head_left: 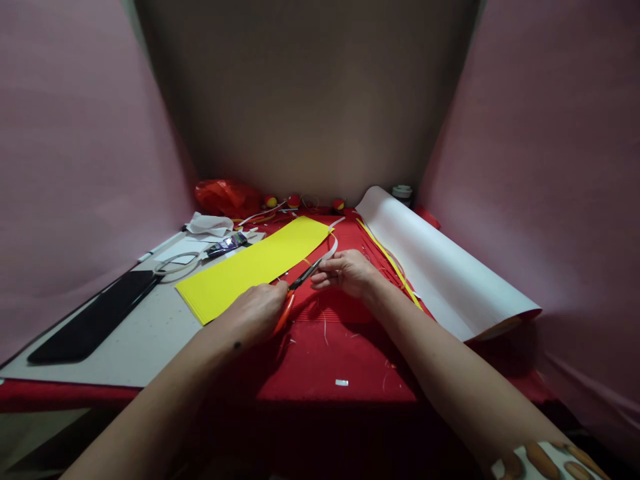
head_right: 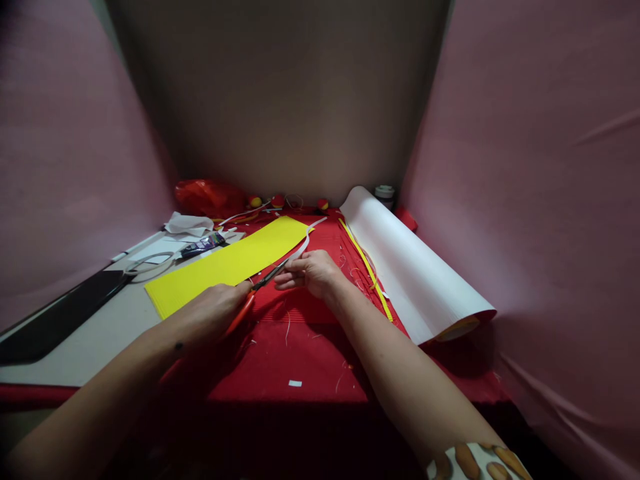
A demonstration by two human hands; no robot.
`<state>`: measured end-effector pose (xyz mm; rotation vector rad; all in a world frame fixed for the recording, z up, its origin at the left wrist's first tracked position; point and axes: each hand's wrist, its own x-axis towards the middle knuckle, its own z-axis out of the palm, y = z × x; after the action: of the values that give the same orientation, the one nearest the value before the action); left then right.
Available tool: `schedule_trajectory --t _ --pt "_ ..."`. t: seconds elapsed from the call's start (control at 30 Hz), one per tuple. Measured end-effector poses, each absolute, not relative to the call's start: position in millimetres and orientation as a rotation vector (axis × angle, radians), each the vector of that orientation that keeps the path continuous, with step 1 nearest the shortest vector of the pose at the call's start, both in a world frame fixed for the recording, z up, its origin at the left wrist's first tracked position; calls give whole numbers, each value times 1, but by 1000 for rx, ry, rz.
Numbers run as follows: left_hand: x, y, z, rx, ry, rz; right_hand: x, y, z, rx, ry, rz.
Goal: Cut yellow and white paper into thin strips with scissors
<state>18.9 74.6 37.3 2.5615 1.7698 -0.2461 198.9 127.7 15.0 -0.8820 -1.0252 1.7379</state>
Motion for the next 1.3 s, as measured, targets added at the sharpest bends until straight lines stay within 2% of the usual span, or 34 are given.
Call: schedule_trajectory --t 0.17,0.4,1.1,1.3 --pt "21 75 38 2338 1819 -131 197 126 16 -902 -1052 1780" --pt "29 71 46 2445 1786 -279 195 123 18 -879 -1038 1778" --pt "27 70 44 2366 1779 -148 203 129 18 -851 -1095 1712" --pt "34 69 48 2395 1831 -248 202 127 18 -852 -1058 1737"
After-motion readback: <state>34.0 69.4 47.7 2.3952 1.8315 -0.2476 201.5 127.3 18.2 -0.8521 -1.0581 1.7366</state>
